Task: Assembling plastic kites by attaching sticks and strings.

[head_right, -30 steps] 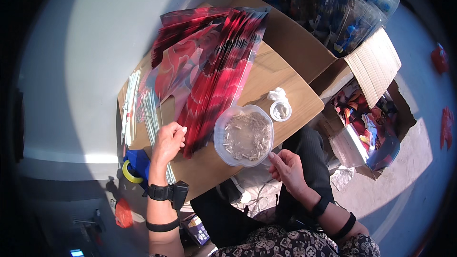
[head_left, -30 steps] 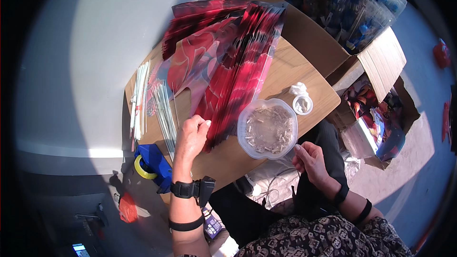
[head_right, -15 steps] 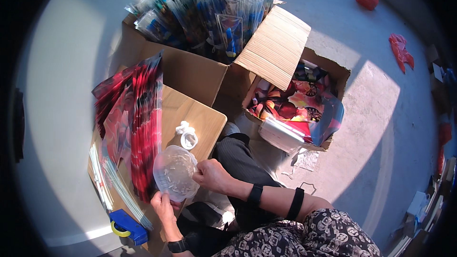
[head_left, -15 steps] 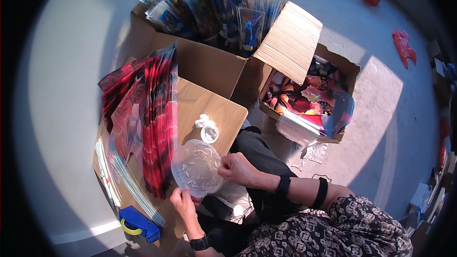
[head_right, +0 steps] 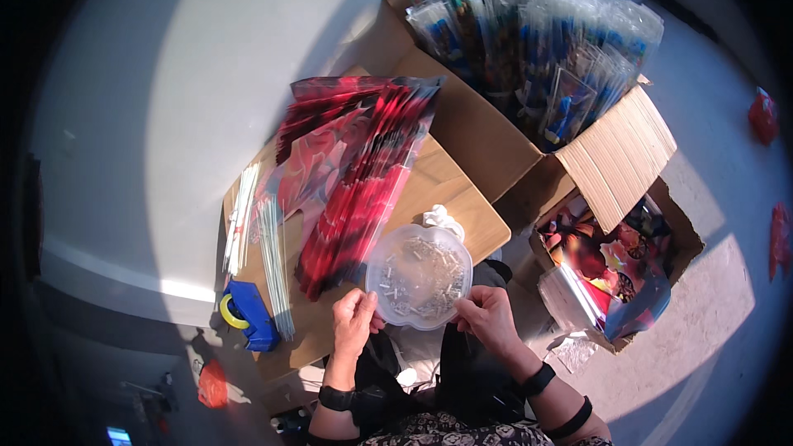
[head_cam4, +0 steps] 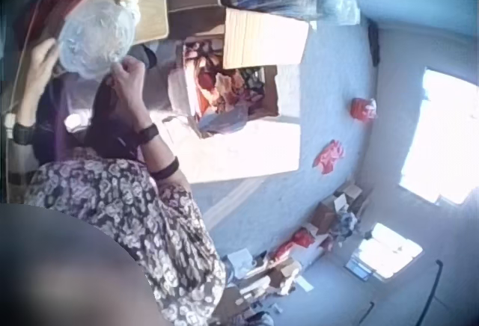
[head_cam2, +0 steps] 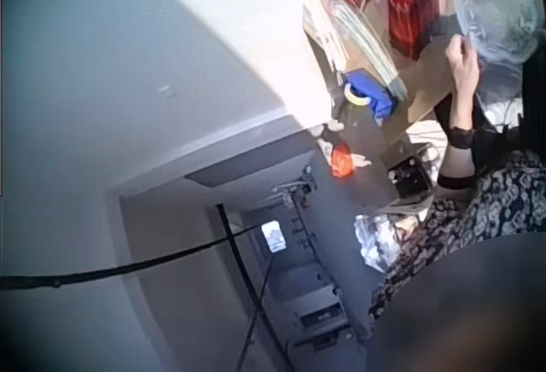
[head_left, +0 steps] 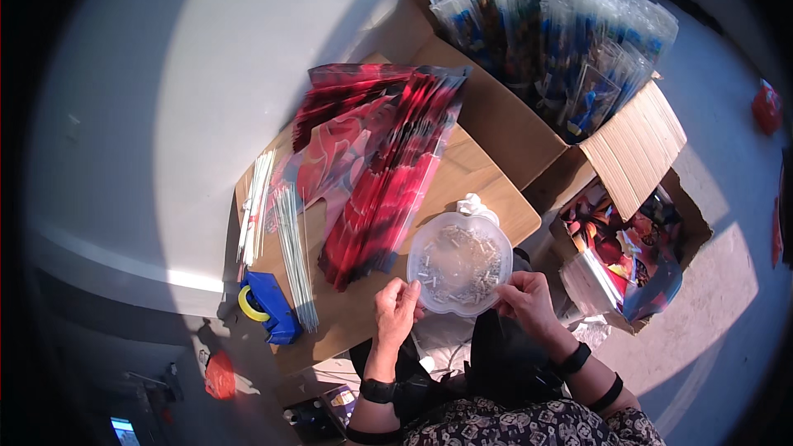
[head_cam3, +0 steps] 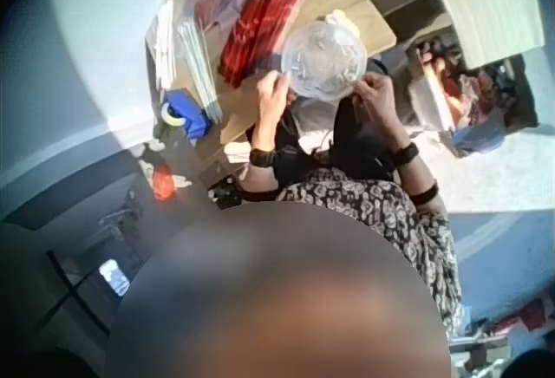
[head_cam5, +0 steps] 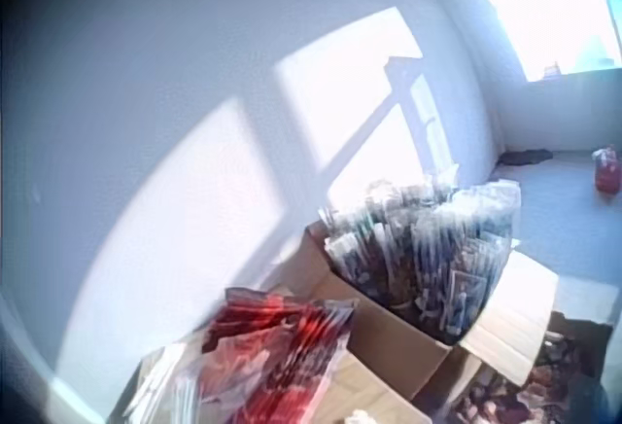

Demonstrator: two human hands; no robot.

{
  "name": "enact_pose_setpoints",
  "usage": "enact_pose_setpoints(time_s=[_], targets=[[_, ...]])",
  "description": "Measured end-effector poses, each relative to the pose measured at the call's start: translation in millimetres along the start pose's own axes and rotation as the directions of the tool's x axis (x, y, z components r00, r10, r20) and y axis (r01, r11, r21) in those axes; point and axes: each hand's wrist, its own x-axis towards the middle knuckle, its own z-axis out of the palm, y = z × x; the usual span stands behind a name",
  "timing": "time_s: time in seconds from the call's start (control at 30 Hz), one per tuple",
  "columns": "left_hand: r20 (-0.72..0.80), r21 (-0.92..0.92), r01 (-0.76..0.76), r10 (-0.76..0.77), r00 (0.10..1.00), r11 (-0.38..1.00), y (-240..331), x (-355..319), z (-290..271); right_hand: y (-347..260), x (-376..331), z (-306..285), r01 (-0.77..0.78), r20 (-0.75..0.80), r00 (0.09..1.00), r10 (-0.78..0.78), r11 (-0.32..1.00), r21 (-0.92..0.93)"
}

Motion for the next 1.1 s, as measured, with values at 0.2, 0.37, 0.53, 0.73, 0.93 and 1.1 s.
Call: enact_pose_setpoints(time_s=[0.2, 0.37, 0.53, 0.73, 0.93, 1.1], targets=[[-0.071, -0.025, 0.016, -0.018, 0.997, 1.000, -17.1, -4.9, -17.5, -8.1, 3.1, -19.9, 0.089, -0.096, 0.992, -0.080, 0.991, 0.101], [-0.188, 0.050, 0.118, -0.107, 0.976, 0.992, -49.7, 6.5, -21.5, 1.3, -18.1, -92.9, 0.184, -0.368, 0.923, -0.111, 0.968, 0.170], [-0.310, 0.070, 0.195, -0.165, 0.936, 0.978, -97.0, 9.1, -50.9, 16.5, -39.7, -162.5, 0.277, -0.654, 0.748, -0.113, 0.949, 0.153], [-0.262, 0.209, 0.080, -0.024, 0.965, 0.975, -126.6, 22.6, -45.8, 44.4, -51.3, -257.8, 0.323, -0.856, 0.515, 0.031, 0.919, 0.227], [-0.281, 0.484, -0.122, 0.285, 0.916, 0.867, -134.9, 25.4, -43.1, 75.9, -7.5, -319.2, 0.335, -0.898, 0.382, 0.218, 0.873, 0.354], [-0.301, 0.538, -0.151, 0.356, 0.885, 0.830, -130.5, 25.8, -44.5, 90.3, 14.8, -339.9, 0.374, -0.885, 0.395, 0.246, 0.837, 0.399]])
